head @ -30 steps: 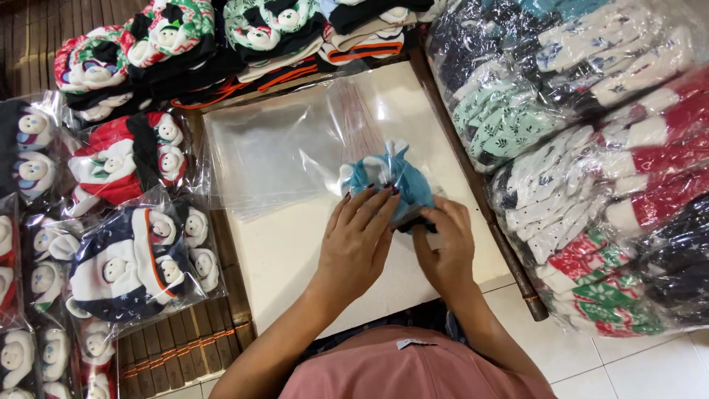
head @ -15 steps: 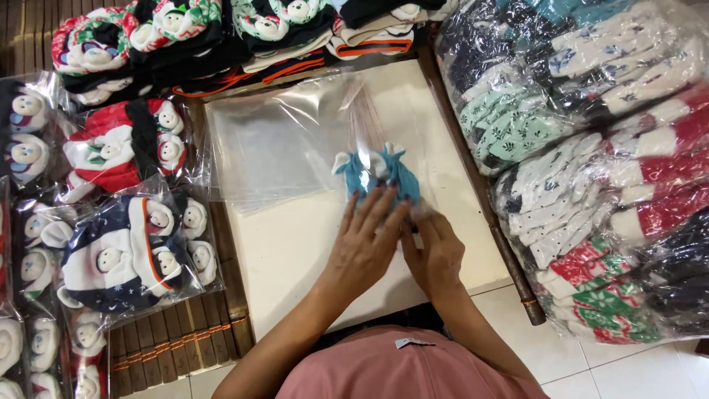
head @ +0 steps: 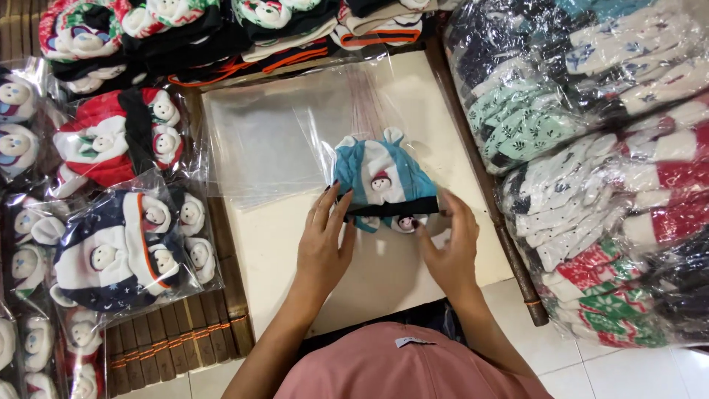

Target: Packaging small patterned hats or socks into individual plastic bags

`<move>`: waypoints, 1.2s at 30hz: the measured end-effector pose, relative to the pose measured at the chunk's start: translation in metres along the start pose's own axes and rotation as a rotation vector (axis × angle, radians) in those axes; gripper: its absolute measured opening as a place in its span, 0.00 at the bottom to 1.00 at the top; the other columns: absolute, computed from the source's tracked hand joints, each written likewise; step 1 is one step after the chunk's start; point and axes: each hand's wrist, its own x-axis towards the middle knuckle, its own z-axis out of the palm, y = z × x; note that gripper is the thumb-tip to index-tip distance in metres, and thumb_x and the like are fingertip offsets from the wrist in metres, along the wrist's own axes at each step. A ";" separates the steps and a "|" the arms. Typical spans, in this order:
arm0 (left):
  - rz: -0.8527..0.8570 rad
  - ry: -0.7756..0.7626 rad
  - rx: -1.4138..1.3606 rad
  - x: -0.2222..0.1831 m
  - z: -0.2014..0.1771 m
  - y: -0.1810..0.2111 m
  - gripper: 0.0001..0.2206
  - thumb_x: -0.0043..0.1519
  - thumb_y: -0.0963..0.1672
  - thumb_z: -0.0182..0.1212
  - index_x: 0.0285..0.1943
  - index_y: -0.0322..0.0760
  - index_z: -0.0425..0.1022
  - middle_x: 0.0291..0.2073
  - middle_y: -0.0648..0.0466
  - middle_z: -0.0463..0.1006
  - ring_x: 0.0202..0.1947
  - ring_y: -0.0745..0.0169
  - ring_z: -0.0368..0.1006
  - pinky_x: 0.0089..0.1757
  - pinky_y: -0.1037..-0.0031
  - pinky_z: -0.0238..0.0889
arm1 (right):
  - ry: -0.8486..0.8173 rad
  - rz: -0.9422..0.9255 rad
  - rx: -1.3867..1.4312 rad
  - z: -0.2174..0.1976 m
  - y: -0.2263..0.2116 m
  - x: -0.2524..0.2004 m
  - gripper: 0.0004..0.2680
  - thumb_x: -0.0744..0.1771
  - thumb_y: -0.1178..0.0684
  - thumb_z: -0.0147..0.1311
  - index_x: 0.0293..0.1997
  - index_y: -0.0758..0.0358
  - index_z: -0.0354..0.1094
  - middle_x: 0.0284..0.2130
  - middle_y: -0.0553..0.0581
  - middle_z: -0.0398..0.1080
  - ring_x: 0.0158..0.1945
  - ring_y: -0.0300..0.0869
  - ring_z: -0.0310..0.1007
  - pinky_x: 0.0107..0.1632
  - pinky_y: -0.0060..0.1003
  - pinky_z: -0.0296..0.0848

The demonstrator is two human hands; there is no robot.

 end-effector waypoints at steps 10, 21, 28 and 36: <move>0.372 -0.065 0.367 0.008 -0.008 0.005 0.16 0.62 0.33 0.58 0.58 0.30 0.77 0.47 0.47 0.81 0.57 0.51 0.76 0.60 0.60 0.69 | 0.008 -0.085 0.086 0.000 -0.004 0.019 0.17 0.64 0.59 0.64 0.59 0.62 0.71 0.46 0.55 0.70 0.51 0.49 0.71 0.54 0.41 0.68; 0.189 -0.073 0.145 0.001 0.008 -0.008 0.22 0.65 0.37 0.52 0.70 0.44 0.71 0.64 0.48 0.72 0.63 0.39 0.67 0.57 0.57 0.67 | -0.101 -0.169 0.272 -0.002 -0.011 0.035 0.15 0.63 0.69 0.56 0.53 0.58 0.76 0.55 0.66 0.71 0.63 0.60 0.69 0.64 0.50 0.68; -0.341 0.078 -0.289 -0.009 0.020 -0.004 0.40 0.58 0.35 0.64 0.79 0.27 0.45 0.67 0.35 0.65 0.65 0.35 0.66 0.60 0.57 0.64 | 0.132 -0.144 0.205 0.019 -0.008 0.026 0.18 0.64 0.70 0.59 0.57 0.72 0.57 0.51 0.64 0.71 0.54 0.56 0.76 0.55 0.44 0.78; -0.057 0.089 -0.019 0.001 0.006 0.012 0.34 0.49 0.35 0.72 0.68 0.31 0.67 0.55 0.42 0.74 0.54 0.40 0.75 0.52 0.58 0.74 | 0.151 -0.126 0.120 0.006 -0.008 0.033 0.09 0.63 0.63 0.67 0.41 0.64 0.70 0.34 0.53 0.68 0.36 0.48 0.77 0.42 0.39 0.82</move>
